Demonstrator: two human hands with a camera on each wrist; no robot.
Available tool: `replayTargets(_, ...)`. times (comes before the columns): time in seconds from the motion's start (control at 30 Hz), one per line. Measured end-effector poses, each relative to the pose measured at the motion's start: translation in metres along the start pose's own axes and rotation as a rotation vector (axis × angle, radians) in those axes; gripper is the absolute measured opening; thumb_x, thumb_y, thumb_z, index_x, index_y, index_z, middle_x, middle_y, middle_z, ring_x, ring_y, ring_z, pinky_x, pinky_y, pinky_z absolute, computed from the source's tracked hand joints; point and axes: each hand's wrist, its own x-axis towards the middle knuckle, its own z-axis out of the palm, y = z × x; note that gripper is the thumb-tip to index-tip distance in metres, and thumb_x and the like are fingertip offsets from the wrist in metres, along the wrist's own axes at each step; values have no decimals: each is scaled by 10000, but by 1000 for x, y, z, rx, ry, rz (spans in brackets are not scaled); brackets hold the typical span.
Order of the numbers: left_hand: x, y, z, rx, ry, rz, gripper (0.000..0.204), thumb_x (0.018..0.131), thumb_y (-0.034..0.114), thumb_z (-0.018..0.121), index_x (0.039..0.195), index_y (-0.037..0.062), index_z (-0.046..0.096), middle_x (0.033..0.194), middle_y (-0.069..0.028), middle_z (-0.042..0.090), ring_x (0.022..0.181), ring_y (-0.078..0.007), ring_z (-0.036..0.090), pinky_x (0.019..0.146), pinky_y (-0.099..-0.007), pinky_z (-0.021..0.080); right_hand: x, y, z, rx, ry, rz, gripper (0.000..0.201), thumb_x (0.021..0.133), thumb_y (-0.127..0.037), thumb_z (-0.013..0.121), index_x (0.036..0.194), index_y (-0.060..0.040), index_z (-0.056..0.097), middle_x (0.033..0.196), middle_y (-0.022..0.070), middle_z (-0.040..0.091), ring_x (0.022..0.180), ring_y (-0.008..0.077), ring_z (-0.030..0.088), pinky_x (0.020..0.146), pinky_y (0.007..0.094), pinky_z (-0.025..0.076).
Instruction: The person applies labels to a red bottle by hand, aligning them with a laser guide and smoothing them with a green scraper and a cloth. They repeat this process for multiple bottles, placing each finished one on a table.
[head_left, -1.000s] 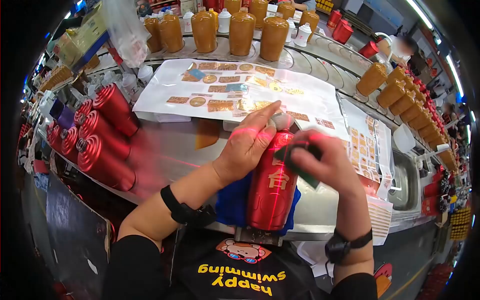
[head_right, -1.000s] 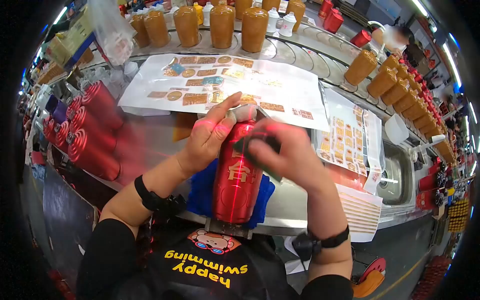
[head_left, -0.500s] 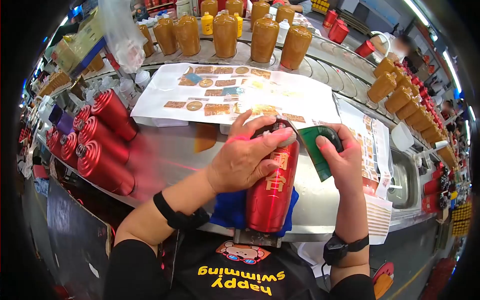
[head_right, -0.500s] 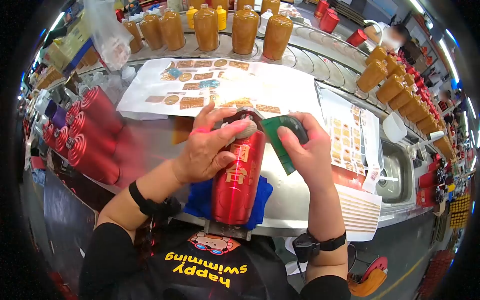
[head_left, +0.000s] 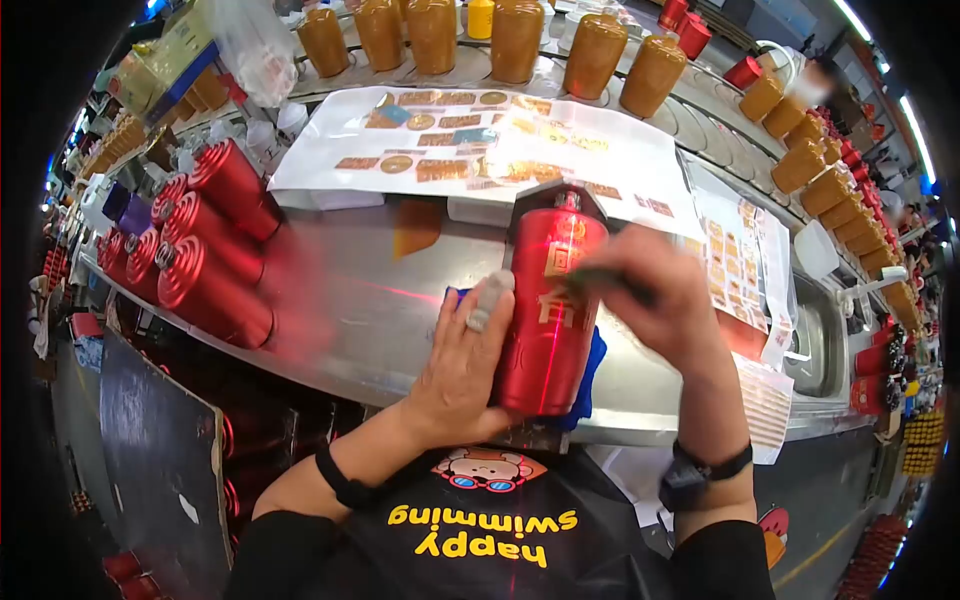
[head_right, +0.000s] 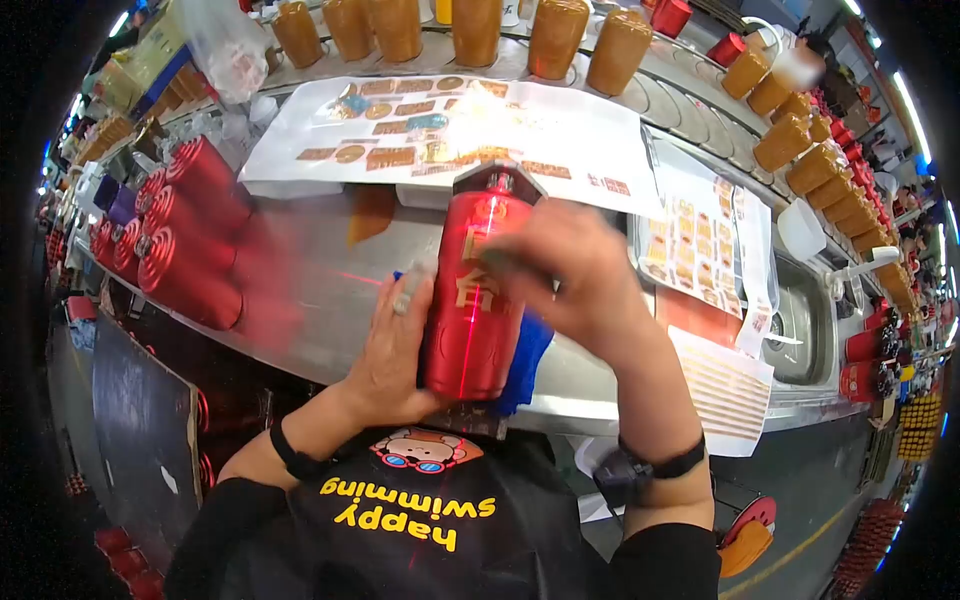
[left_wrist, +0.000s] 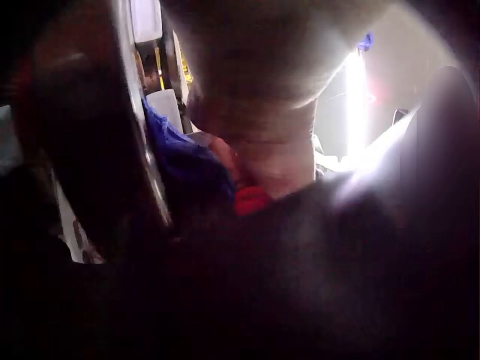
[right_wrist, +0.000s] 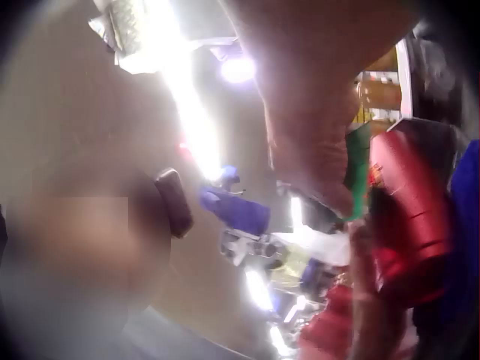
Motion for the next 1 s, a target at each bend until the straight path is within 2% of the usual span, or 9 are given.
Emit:
replayTargets(0.07,1,-3,0,37,10,8,1117,748,451,780,1533,-35,154,1521,-293,305,1408,-475,297,1141,-621,164,3,-1,0,-423,186,-150,257,721,-53,749,956,-144,695,763,27,544,714,245,550,690,381,415)
replayTargets(0.2,-1,-2,4,11,39,25,1109,749,428,785,1532,-43,157,1514,-295,323,1413,-462,311,1137,-625,170,-30,-49,-3,224,-307,-95,285,674,-29,764,932,-134,703,802,45,555,768,228,569,604,370,424)
replayTargets(0.33,-9,-7,11,-38,41,32,1097,773,473,760,1537,-34,159,1509,-293,336,1431,-458,277,1144,-619,152,-47,-1,14,-194,260,88,452,635,34,773,1049,-138,716,888,78,600,825,251,579,711,368,454)
replayTargets(0.47,-7,-8,1,-71,45,106,992,845,620,619,1530,4,250,1493,-266,387,1466,-436,195,1160,-603,99,-62,-45,3,282,-139,18,329,687,-21,805,992,-91,704,859,68,621,781,217,598,694,345,452)
replayTargets(0.6,27,-23,-20,33,-93,239,771,933,682,382,1482,144,432,1465,-105,494,1452,-402,237,1162,-601,90,-75,-28,-4,486,69,558,177,856,-80,726,1011,-37,652,867,21,646,764,69,584,647,236,456)
replayTargets(0.77,102,-60,-27,86,-85,329,705,967,646,355,1449,146,478,1432,-99,532,1422,-373,318,1174,-577,92,-37,13,-20,108,342,444,311,933,-50,587,1242,-14,576,1092,85,657,941,129,606,835,271,489)
replayTargets(0.8,110,-59,-29,68,-70,330,690,969,641,359,1438,153,493,1424,-94,540,1411,-368,339,1172,-579,103,-24,31,-32,154,187,518,331,934,8,525,1257,-22,588,1230,123,635,1049,164,613,889,289,493)
replayTargets(0.87,107,-55,-28,45,-46,269,670,979,617,364,1441,147,486,1421,-93,541,1403,-375,346,1170,-578,117,5,92,-31,-232,63,227,429,837,120,463,1179,-39,667,1423,186,510,1211,323,575,951,371,502)
replayTargets(1.0,84,-42,-25,49,18,228,649,976,578,413,1452,139,462,1370,-104,579,1376,-385,370,1140,-590,191,58,190,-5,-561,-247,306,525,802,86,470,1239,-125,670,1465,144,474,1306,341,489,1036,415,465)
